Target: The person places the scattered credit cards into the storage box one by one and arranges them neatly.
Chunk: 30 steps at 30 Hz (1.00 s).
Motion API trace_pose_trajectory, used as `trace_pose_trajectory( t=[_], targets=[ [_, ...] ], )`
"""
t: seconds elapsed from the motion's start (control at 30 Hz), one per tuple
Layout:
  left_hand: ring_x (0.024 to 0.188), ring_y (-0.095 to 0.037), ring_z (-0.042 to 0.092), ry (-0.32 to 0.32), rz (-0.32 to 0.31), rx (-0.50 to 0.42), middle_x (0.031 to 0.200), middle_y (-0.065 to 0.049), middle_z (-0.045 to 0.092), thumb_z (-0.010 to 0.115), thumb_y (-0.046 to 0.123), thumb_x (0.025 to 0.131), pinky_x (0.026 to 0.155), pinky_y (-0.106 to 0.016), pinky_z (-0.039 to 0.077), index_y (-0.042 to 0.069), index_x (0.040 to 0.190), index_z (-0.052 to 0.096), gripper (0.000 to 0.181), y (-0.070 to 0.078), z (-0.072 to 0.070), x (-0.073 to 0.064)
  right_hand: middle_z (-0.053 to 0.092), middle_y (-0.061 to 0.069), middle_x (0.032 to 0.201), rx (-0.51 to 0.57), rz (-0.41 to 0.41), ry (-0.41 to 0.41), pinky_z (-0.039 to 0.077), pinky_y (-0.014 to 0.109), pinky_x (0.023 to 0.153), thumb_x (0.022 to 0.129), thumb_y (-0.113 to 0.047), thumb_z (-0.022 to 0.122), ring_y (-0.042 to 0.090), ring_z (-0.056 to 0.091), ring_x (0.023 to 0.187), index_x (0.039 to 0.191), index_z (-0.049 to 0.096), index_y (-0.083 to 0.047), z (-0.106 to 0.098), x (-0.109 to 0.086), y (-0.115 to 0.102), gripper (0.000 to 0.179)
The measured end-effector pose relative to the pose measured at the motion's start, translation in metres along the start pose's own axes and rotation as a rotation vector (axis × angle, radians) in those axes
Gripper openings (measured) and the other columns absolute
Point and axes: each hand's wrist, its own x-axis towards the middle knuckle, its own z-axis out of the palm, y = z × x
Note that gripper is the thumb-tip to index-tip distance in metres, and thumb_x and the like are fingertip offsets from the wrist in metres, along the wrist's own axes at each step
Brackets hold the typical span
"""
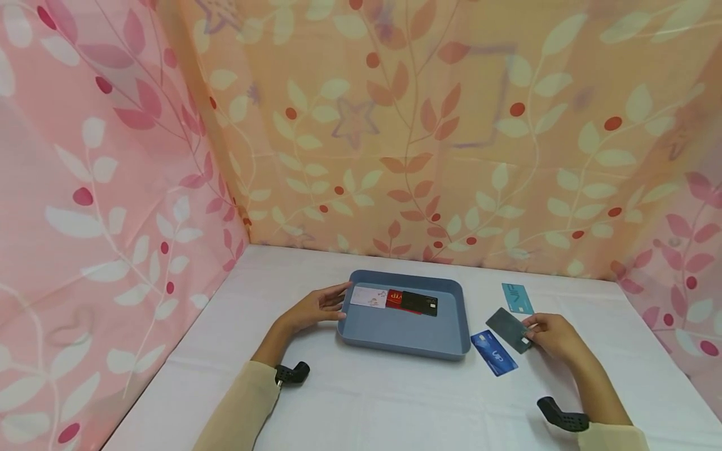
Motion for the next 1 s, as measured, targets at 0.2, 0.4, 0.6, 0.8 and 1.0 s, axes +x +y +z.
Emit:
trace_pose_trajectory(
  t=[0.2, 0.4, 0.6, 0.8, 1.0],
  targets=[
    [0.148, -0.022, 0.036, 0.009, -0.012, -0.005, 0.164, -0.002, 0.033, 0.077, 0.011, 0.091, 0.116, -0.033, 0.036, 0.016, 0.16, 0.033, 0.081, 0.0, 0.001, 0.0, 0.067, 0.013, 0.087, 0.154, 0.05, -0.007, 0.059, 0.029, 0.063, 0.096, 0.005, 0.058, 0.022, 0.062, 0.073, 0.121, 0.055, 0.019, -0.003, 0.0, 0.002, 0.029],
    [0.148, -0.023, 0.036, 0.016, -0.018, -0.019, 0.163, -0.001, 0.034, 0.077, 0.01, 0.091, 0.117, -0.032, 0.035, 0.018, 0.159, 0.035, 0.08, 0.001, 0.001, 0.0, 0.069, 0.014, 0.091, 0.297, 0.016, 0.009, 0.063, 0.031, 0.065, 0.1, 0.003, 0.055, 0.024, 0.07, 0.071, 0.129, 0.048, 0.022, -0.006, -0.003, 0.0, 0.035],
    [0.149, -0.026, 0.034, 0.016, -0.002, -0.017, 0.165, -0.006, 0.031, 0.078, 0.013, 0.091, 0.116, -0.032, 0.035, 0.017, 0.159, 0.035, 0.081, 0.0, 0.001, -0.001, 0.069, 0.016, 0.094, 0.372, -0.028, 0.065, 0.063, 0.031, 0.069, 0.101, 0.001, 0.055, 0.023, 0.072, 0.074, 0.131, 0.048, 0.021, -0.008, -0.006, -0.005, 0.036],
    [0.149, -0.028, 0.034, 0.005, 0.008, -0.019, 0.165, -0.008, 0.031, 0.076, 0.009, 0.092, 0.116, -0.032, 0.036, 0.015, 0.16, 0.033, 0.08, 0.0, 0.001, 0.0, 0.068, 0.013, 0.095, 0.396, -0.011, 0.088, 0.063, 0.03, 0.071, 0.103, -0.003, 0.054, 0.021, 0.072, 0.075, 0.133, 0.047, 0.02, -0.009, -0.008, -0.008, 0.038],
    [0.149, -0.028, 0.033, 0.006, 0.002, -0.024, 0.165, -0.007, 0.03, 0.076, 0.008, 0.092, 0.118, -0.035, 0.034, 0.014, 0.16, 0.033, 0.08, 0.001, 0.001, 0.0, 0.068, 0.011, 0.096, 0.426, 0.012, 0.093, 0.062, 0.027, 0.071, 0.104, -0.004, 0.053, 0.02, 0.072, 0.076, 0.137, 0.045, 0.018, -0.009, -0.008, -0.01, 0.04]
  ],
)
